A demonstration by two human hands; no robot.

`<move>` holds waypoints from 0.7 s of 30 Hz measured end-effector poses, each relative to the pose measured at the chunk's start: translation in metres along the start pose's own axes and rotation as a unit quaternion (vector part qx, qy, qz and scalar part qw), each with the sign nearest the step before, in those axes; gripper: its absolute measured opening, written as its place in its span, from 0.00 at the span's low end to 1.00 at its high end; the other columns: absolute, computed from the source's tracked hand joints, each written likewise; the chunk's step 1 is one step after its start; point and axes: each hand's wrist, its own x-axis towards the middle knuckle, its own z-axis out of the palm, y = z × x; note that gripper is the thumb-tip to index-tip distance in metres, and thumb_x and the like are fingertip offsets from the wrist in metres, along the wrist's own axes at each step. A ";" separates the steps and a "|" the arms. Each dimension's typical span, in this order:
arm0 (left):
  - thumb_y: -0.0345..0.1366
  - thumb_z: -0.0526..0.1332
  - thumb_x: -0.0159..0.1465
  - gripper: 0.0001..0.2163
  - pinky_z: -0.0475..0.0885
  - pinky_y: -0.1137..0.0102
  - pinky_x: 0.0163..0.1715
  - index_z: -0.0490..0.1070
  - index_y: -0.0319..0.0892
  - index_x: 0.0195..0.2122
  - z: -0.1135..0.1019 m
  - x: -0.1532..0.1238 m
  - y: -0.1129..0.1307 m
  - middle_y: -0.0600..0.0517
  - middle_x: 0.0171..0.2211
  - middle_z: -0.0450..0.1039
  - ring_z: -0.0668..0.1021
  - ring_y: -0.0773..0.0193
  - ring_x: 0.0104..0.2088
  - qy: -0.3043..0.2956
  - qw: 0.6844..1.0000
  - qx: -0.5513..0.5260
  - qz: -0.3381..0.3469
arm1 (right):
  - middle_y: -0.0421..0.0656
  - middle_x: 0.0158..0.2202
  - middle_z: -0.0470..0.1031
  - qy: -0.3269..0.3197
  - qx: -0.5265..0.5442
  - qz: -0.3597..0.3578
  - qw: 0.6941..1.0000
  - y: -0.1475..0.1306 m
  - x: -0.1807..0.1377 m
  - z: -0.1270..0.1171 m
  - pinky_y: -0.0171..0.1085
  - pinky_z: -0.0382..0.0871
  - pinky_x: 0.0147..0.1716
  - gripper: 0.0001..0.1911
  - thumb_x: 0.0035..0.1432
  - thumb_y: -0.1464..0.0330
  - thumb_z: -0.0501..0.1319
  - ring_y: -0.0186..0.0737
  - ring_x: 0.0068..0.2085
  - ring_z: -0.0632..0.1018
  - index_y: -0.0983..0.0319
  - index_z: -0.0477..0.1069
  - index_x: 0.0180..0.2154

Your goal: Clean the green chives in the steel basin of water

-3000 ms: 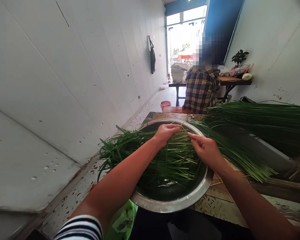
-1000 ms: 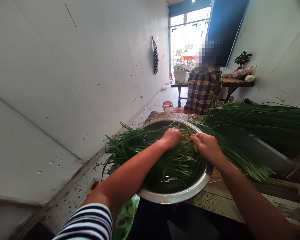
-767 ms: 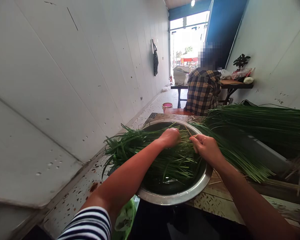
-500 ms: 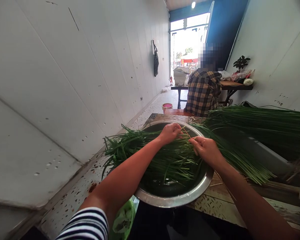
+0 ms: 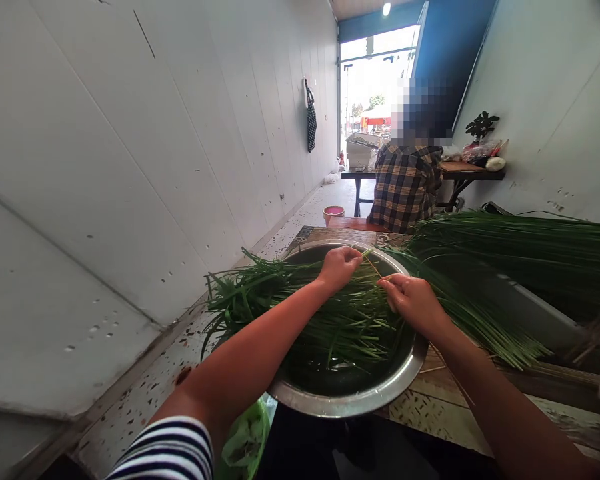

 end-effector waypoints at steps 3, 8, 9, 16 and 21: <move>0.34 0.61 0.56 0.06 0.67 0.73 0.30 0.74 0.37 0.30 0.001 0.001 0.000 0.52 0.26 0.75 0.73 0.68 0.27 0.009 1.000 -0.016 0.000 | 0.37 0.15 0.66 0.002 -0.006 -0.001 1.000 0.001 0.001 0.000 0.35 0.57 0.22 0.19 0.59 0.58 0.52 0.35 0.19 0.66 0.62 0.73 0.28; 0.33 0.62 0.55 0.05 0.68 0.73 0.31 0.74 0.37 0.30 0.001 0.001 0.001 0.51 0.26 0.75 0.75 0.67 0.28 0.025 0.999 -0.037 -0.001 | 0.37 0.15 0.66 0.003 -0.013 -0.002 1.000 0.002 0.000 0.000 0.35 0.57 0.23 0.19 0.59 0.58 0.51 0.35 0.19 0.66 0.62 0.73 0.28; 0.33 0.62 0.54 0.05 0.68 0.73 0.31 0.74 0.37 0.30 0.001 0.001 0.001 0.51 0.26 0.75 0.75 0.67 0.28 0.026 0.999 -0.040 -0.001 | 0.37 0.15 0.66 0.004 -0.013 -0.001 1.000 0.002 0.000 0.000 0.35 0.57 0.23 0.19 0.59 0.58 0.51 0.35 0.19 0.66 0.62 0.73 0.28; 0.33 0.64 0.53 0.05 0.69 0.72 0.33 0.76 0.37 0.30 0.002 -0.001 0.003 0.51 0.27 0.77 0.76 0.66 0.29 0.047 0.998 -0.044 0.005 | 0.37 0.14 0.65 0.007 -0.014 0.003 1.000 0.003 0.001 0.000 0.35 0.56 0.22 0.18 0.59 0.58 0.51 0.35 0.19 0.66 0.61 0.71 0.26; 0.32 0.65 0.52 0.05 0.71 0.71 0.35 0.77 0.38 0.30 0.004 -0.003 0.005 0.50 0.28 0.78 0.77 0.65 0.31 0.066 0.996 -0.055 0.011 | 0.38 0.14 0.67 0.009 -0.016 0.007 1.000 0.001 0.001 -0.001 0.36 0.57 0.23 0.18 0.59 0.58 0.51 0.36 0.19 0.67 0.60 0.69 0.23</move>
